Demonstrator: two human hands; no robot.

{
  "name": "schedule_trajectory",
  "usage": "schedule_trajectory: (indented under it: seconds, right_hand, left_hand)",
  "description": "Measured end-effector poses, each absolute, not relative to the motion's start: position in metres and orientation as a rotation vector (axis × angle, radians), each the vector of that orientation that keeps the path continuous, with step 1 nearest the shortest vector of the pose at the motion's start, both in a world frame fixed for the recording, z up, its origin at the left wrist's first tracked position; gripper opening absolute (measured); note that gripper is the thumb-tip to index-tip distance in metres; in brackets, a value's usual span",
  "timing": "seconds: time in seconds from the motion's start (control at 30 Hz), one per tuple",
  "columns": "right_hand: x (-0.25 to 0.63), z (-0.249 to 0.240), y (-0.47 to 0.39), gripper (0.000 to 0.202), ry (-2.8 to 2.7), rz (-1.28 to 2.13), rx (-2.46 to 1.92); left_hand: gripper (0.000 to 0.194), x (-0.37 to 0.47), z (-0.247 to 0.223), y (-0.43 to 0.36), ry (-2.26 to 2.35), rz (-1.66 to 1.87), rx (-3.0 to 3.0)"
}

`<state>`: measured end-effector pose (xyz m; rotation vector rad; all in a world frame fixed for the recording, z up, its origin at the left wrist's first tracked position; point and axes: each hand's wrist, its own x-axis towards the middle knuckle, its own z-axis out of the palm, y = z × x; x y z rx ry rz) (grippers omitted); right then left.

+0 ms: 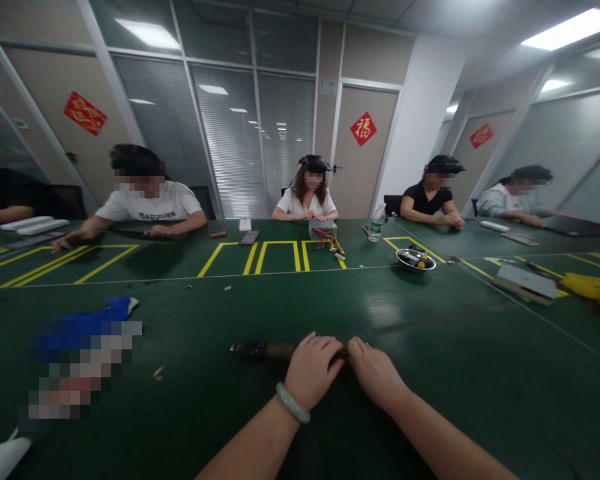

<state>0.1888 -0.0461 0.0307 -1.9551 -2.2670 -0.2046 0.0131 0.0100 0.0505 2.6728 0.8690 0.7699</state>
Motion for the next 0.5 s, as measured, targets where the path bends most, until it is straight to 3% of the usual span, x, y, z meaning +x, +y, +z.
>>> schedule_trajectory:
  seconds: [0.1, 0.23, 0.5]
  right_hand:
    - [0.189, 0.028, -0.043, 0.023, -2.280, -0.291, -1.968]
    - [0.221, 0.032, -0.038, 0.014, -2.201, -0.253, -2.041]
    - [0.409, 0.018, -0.112, 0.015, -1.639, -0.233, -2.437]
  left_hand:
    - [0.022, 0.009, 0.056, 0.009, 0.804, 0.891, 2.690]
    - [0.023, 0.003, 0.058, 0.011, 0.844, 0.941, 2.674]
    - [0.045, 0.003, 0.057, 0.012, 0.897, 0.790, 2.694]
